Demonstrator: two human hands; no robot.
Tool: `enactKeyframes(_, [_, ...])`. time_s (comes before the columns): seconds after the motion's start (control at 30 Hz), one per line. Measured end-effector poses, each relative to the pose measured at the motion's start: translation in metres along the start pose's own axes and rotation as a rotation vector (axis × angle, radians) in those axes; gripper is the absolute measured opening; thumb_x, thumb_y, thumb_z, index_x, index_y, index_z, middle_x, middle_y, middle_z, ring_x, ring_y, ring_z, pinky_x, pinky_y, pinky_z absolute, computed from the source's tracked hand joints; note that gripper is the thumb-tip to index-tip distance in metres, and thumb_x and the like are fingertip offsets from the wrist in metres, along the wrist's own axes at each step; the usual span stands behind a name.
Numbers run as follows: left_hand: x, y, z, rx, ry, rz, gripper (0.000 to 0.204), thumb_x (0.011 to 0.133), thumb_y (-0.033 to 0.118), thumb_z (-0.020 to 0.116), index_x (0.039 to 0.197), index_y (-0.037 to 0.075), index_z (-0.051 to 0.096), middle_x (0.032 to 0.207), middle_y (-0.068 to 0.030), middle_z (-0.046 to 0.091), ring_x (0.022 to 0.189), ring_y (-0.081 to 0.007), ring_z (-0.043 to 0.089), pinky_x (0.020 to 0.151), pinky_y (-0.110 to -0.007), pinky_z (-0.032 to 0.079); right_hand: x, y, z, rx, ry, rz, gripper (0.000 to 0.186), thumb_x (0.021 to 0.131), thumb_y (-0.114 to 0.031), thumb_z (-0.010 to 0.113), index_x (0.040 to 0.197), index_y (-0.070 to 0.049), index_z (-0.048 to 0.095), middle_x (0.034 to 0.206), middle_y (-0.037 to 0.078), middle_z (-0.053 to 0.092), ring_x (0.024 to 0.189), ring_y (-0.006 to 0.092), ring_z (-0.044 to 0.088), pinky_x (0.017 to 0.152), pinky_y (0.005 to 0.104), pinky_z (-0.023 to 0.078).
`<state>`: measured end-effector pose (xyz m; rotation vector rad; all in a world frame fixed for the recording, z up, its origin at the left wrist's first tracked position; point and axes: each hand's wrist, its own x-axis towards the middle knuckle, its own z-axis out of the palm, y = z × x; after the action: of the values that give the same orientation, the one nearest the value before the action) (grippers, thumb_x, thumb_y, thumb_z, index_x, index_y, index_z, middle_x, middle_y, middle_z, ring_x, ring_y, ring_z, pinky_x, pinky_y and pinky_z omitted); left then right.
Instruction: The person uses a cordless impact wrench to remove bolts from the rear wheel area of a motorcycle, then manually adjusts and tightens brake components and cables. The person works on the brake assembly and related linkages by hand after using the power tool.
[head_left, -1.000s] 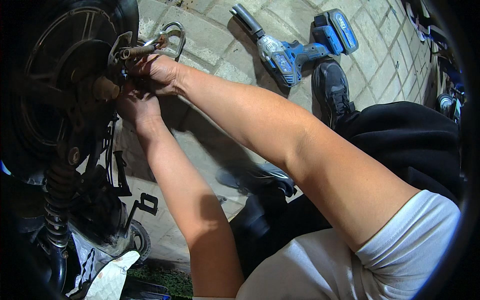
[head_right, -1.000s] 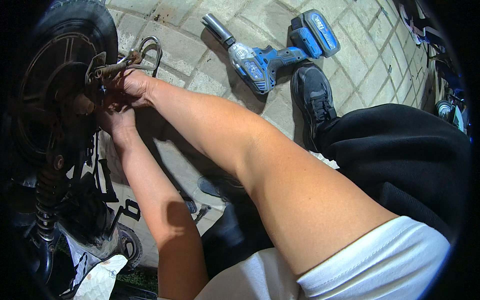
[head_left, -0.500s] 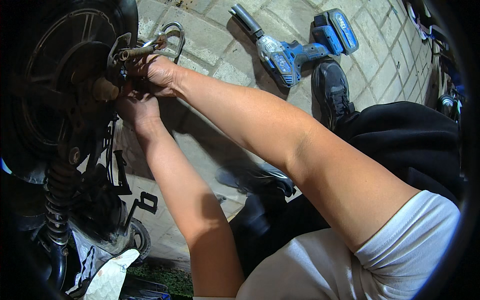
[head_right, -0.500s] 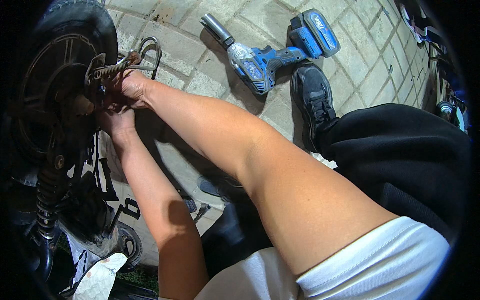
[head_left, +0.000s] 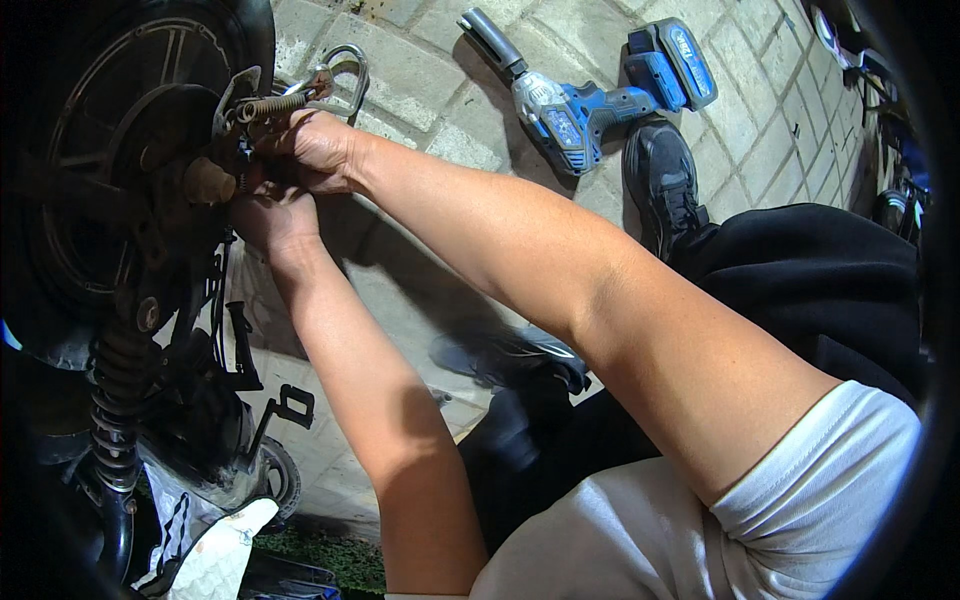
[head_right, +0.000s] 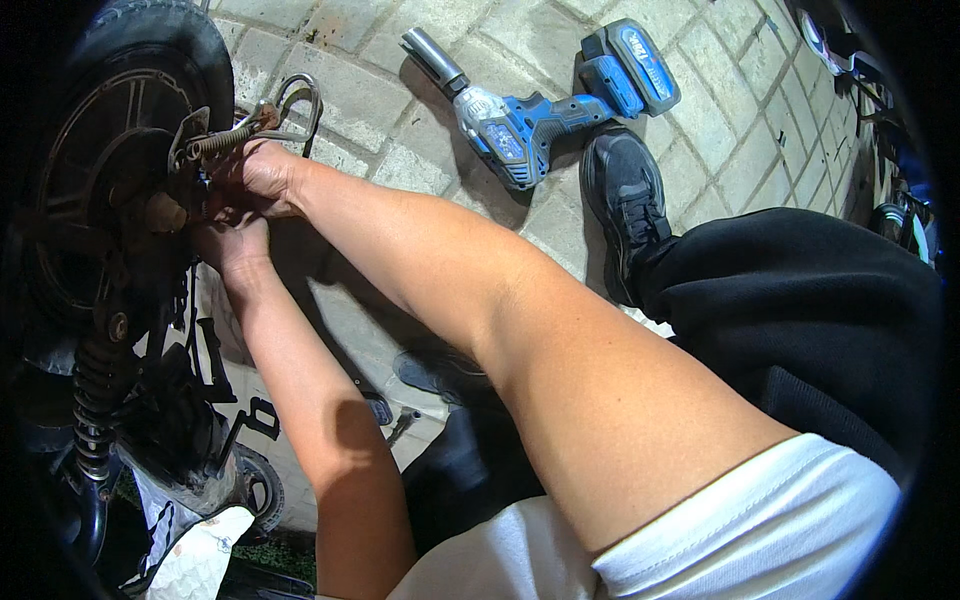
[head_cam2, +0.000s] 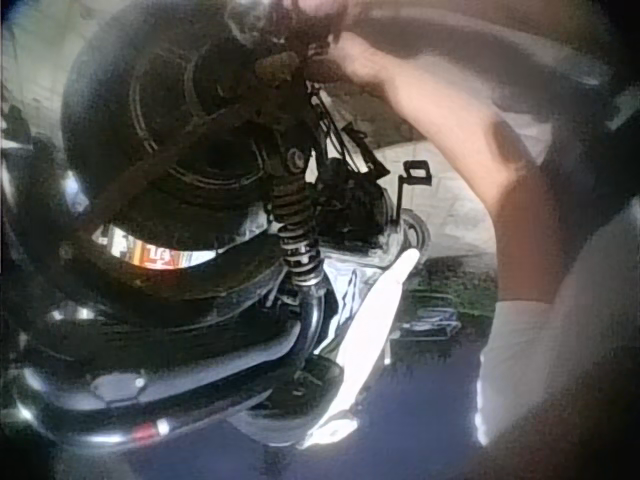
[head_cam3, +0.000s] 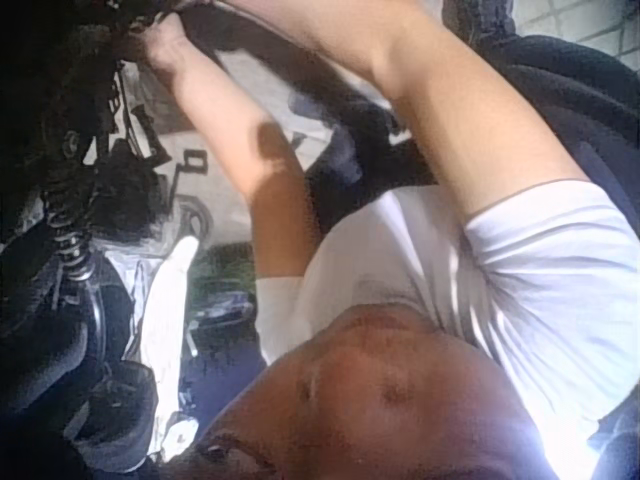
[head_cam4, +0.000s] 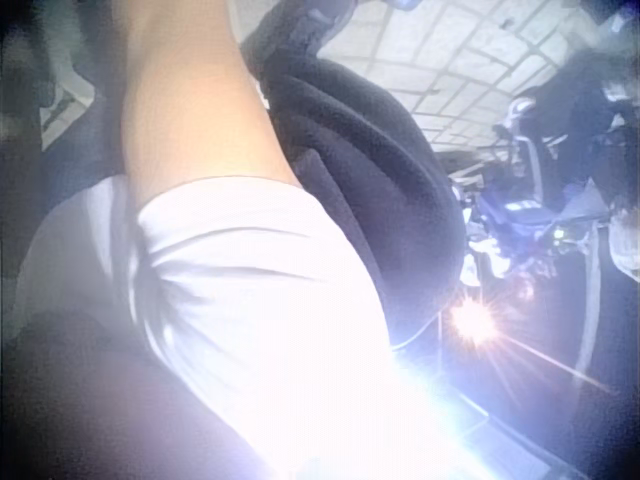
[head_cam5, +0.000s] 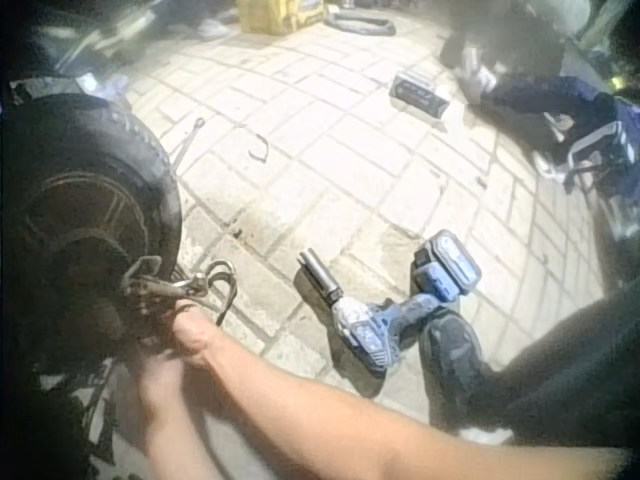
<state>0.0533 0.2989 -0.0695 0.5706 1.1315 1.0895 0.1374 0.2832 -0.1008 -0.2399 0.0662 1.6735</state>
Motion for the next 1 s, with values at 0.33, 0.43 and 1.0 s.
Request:
enactKeyframes(0.33, [0.002, -0.001, -0.003, 0.08, -0.101, 0.049, 0.033, 0.093, 0.015, 0.041, 0.122, 0.003, 0.051, 0.118, -0.0066, 0.058, 0.111, -0.0182, 0.053, 0.097, -0.037, 0.041, -0.002, 0.0, 0.004, 0.027, 0.031, -0.063, 0.018, 0.088, 0.002, 0.055, 0.104, -0.004, 0.062, 0.09, 0.011, 0.065, 0.072, 0.0252, 0.064, 0.069, 0.04, 0.055])
enactKeyframes(0.43, [0.0, -0.002, -0.001, 0.072, 0.023, 0.05, 0.033, 0.093, 0.015, 0.042, 0.122, 0.003, 0.052, 0.118, -0.0067, 0.058, 0.11, -0.0191, 0.054, 0.095, -0.037, 0.042, -0.001, 0.001, 0.001, 0.037, -0.023, -0.064, 0.017, 0.088, 0.001, 0.055, 0.103, -0.003, 0.062, 0.089, 0.012, 0.065, 0.07, 0.0262, 0.065, 0.069, 0.0403, 0.055])
enactKeyframes(1.0, [-0.009, 0.002, 0.013, 0.004, 0.155, -0.013, 0.033, 0.095, 0.019, 0.037, 0.117, 0.004, 0.056, 0.114, -0.0078, 0.061, 0.107, -0.021, 0.055, 0.096, -0.039, 0.04, -0.002, -0.001, 0.002, 0.07, 0.016, 0.004, 0.02, 0.086, 0.003, 0.055, 0.102, -0.004, 0.063, 0.086, 0.01, 0.066, 0.073, 0.0239, 0.065, 0.065, 0.0387, 0.055])
